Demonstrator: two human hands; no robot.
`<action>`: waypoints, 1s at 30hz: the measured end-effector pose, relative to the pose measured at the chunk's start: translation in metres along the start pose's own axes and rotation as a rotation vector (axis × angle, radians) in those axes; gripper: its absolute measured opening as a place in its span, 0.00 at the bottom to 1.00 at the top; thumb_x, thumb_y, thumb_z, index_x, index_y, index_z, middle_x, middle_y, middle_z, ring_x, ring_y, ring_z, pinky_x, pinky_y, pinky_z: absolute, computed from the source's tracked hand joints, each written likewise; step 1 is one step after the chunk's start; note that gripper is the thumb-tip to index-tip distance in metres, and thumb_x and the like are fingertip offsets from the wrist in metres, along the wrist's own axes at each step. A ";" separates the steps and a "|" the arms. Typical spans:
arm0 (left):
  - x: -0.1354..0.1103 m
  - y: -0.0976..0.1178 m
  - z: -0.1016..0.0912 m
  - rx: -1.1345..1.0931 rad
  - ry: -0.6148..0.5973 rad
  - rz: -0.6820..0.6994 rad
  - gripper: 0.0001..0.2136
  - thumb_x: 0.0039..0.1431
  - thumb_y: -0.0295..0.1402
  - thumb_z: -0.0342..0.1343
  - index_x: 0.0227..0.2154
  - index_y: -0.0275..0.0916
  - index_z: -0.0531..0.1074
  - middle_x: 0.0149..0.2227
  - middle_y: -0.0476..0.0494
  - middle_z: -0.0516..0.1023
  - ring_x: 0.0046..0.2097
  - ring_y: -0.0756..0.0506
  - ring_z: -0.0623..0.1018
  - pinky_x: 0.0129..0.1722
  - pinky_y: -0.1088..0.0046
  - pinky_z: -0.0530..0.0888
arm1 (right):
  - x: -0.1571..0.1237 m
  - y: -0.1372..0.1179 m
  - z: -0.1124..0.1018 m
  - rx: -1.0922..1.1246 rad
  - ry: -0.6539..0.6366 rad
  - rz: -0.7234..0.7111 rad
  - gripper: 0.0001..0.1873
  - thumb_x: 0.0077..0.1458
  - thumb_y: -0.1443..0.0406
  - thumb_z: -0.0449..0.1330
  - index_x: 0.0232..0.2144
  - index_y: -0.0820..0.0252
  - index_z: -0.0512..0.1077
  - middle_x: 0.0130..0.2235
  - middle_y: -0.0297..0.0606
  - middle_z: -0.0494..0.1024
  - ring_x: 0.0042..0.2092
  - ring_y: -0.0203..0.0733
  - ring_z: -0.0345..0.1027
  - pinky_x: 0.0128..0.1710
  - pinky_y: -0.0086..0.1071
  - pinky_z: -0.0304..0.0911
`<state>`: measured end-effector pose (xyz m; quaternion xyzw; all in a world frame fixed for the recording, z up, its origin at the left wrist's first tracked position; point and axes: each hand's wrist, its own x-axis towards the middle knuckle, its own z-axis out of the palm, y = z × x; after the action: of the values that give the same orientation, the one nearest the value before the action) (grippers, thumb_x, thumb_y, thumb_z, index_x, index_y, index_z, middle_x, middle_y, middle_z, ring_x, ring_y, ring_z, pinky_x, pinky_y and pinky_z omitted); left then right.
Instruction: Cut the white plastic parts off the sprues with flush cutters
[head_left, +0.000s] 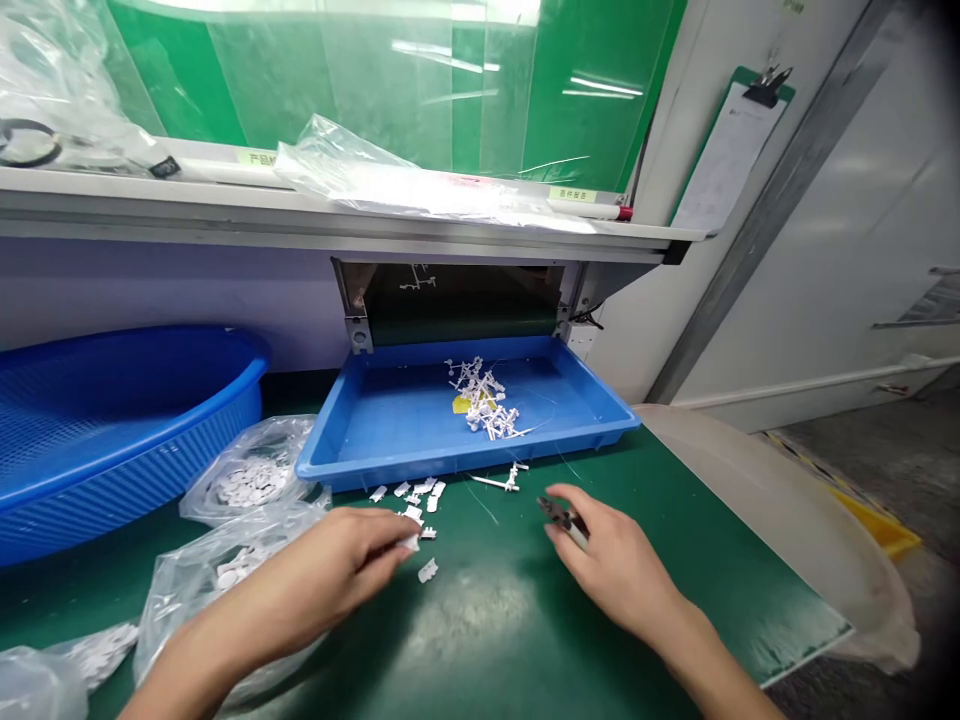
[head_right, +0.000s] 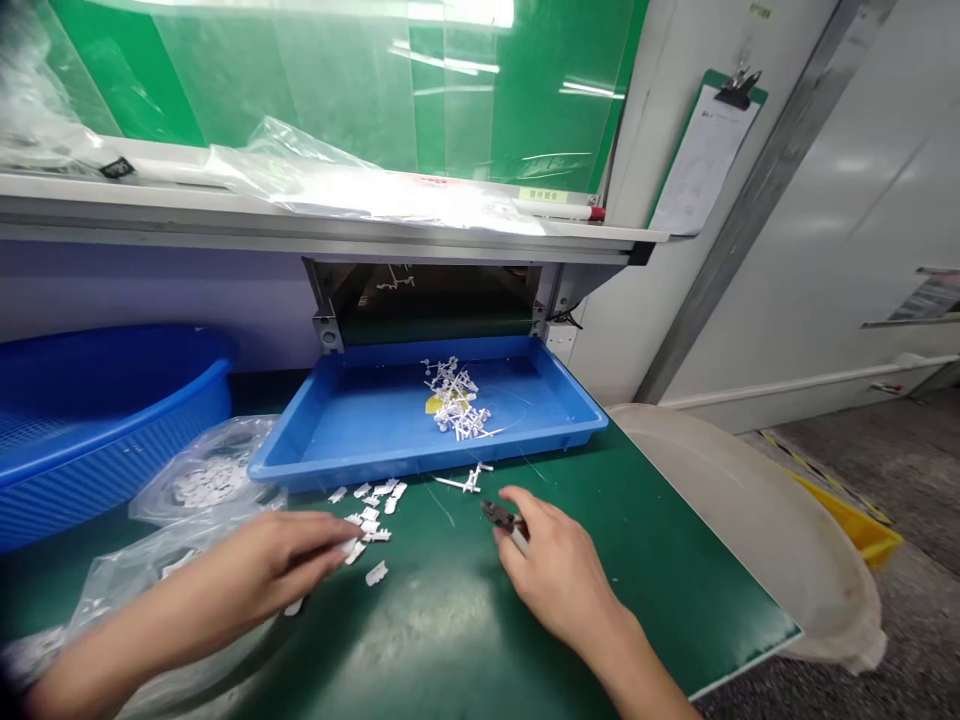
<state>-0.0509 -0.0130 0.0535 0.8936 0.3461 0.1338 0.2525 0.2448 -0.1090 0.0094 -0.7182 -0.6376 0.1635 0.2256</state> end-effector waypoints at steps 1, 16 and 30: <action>0.002 -0.003 -0.002 -0.007 -0.017 -0.026 0.13 0.64 0.42 0.49 0.38 0.47 0.78 0.32 0.46 0.79 0.33 0.43 0.78 0.32 0.73 0.73 | 0.006 -0.005 0.003 0.013 0.018 -0.012 0.20 0.60 0.57 0.52 0.55 0.49 0.63 0.38 0.35 0.77 0.38 0.43 0.70 0.35 0.32 0.58; 0.023 -0.001 0.033 -0.211 0.144 -0.049 0.11 0.65 0.34 0.49 0.44 0.43 0.75 0.42 0.46 0.78 0.40 0.47 0.77 0.42 0.74 0.72 | 0.028 -0.019 0.006 0.784 -0.375 0.002 0.08 0.56 0.62 0.55 0.32 0.61 0.70 0.28 0.33 0.71 0.28 0.33 0.59 0.29 0.27 0.55; 0.018 0.030 0.062 -0.812 0.142 -0.233 0.07 0.61 0.34 0.55 0.39 0.39 0.74 0.35 0.46 0.78 0.35 0.47 0.76 0.36 0.74 0.72 | 0.012 -0.021 0.018 0.745 -0.212 0.159 0.11 0.57 0.60 0.53 0.39 0.58 0.69 0.36 0.38 0.76 0.33 0.40 0.64 0.33 0.33 0.56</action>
<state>0.0042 -0.0421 0.0189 0.6652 0.3804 0.2911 0.5728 0.2192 -0.0936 0.0054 -0.6135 -0.4965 0.4739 0.3905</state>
